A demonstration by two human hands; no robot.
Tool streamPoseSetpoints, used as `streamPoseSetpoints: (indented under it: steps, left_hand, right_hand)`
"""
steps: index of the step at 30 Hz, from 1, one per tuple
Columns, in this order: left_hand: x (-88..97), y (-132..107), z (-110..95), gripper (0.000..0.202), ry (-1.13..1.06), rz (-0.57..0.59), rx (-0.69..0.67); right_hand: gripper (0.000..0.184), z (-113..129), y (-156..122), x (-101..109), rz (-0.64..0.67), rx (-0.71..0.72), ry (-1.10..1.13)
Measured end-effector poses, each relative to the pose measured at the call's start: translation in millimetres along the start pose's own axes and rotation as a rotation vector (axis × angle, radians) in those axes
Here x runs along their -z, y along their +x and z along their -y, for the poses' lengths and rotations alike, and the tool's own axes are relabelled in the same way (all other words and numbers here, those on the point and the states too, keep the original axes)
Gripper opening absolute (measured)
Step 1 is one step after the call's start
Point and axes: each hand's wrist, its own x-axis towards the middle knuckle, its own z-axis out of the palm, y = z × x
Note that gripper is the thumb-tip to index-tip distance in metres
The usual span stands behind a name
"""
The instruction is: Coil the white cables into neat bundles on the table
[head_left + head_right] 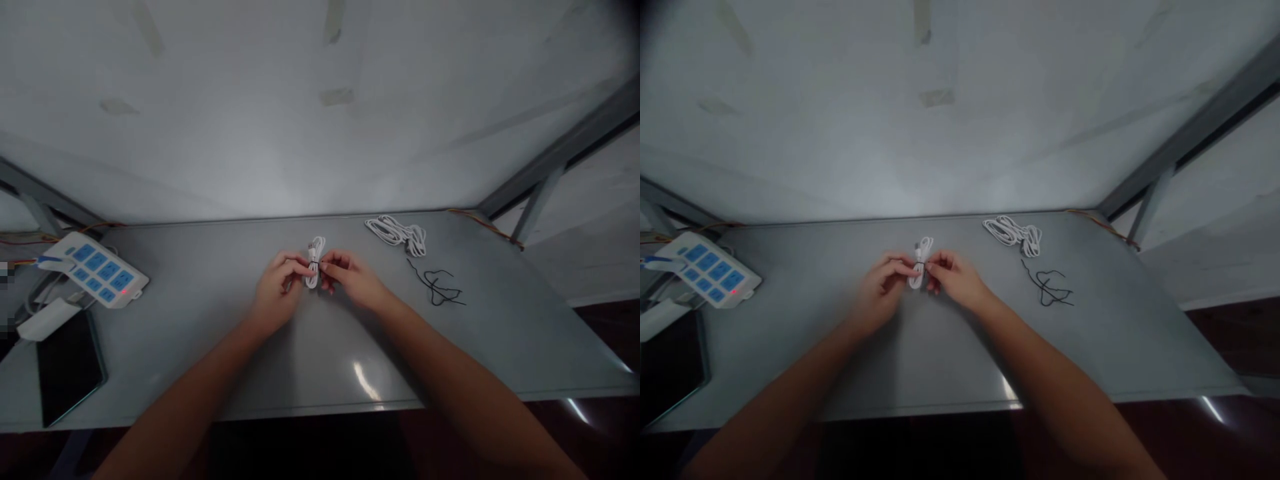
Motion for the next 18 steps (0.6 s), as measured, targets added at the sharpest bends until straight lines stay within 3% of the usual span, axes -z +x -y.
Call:
streamPoseSetpoints:
  steps: [3,7,11,14,18]
  left_hand:
    - [0.8,1,-4,0.021,-0.033,-0.029,0.078]
    - [-5.0,2,5,0.022,-0.131,-0.115,0.235]
    - [-9.5,1,16,0.048,-0.329,-0.078,0.314]
    - [-6.8,0,16,0.054,-0.235,-0.016,0.207]
    - [2.0,2,8,0.018,0.126,0.043,-0.014]
  right_hand:
    - [0.03,2,0,1,0.024,-0.005,0.053]
    - [0.026,3,-1,-1,0.053,0.005,0.054]
    - [0.021,1,0,2,0.098,-0.119,0.214]
    - [0.015,-2,2,10,0.176,-0.275,0.35]
    - [0.014,-3,4,17,0.237,-0.38,0.442]
